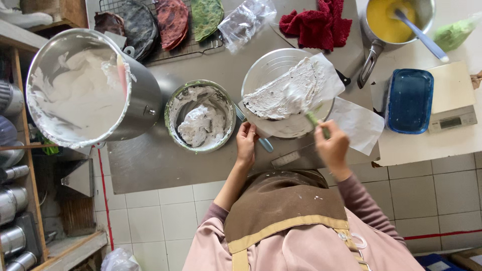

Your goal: The person places thin dark cake layers onto a turntable and spreads white frosting over each layer using a small spatula.

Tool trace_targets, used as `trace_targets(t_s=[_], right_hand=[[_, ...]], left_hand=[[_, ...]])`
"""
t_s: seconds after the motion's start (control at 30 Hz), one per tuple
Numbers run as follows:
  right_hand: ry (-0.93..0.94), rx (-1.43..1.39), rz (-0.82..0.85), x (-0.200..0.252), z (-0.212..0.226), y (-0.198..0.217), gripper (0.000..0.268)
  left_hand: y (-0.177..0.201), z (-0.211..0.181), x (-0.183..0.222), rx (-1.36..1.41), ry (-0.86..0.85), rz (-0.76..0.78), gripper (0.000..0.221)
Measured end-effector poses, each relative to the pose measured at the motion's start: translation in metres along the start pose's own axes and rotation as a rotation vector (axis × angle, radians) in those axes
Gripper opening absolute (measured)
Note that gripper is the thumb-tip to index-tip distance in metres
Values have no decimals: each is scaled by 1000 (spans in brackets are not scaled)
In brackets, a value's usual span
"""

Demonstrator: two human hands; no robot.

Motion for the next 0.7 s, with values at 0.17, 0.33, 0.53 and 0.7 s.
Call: trace_targets(t_s=[0.17,0.33,0.53,0.7], right_hand=[[63,117,49,21,53,-23,6],[189,-99,173,20,93,-27,6],[43,-287,121,-40,47,7,8],[6,116,-143,-63,24,12,8]], left_hand=[[-8,5,12,47,-7,50,17],[-11,7,20,16,57,72,19],[-7,22,18,11,29,72,18],[-6,22,16,5,24,80,18]])
Point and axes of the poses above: each hand's wrist, its own x-axis away from the middle knuckle, its own y-axis out of the back of the hand, z = x × y, the point moved 3 cm from there along -x, towards the middle knuckle, and after that the axes turned 2 degrees about y, right-handed, at the moved point
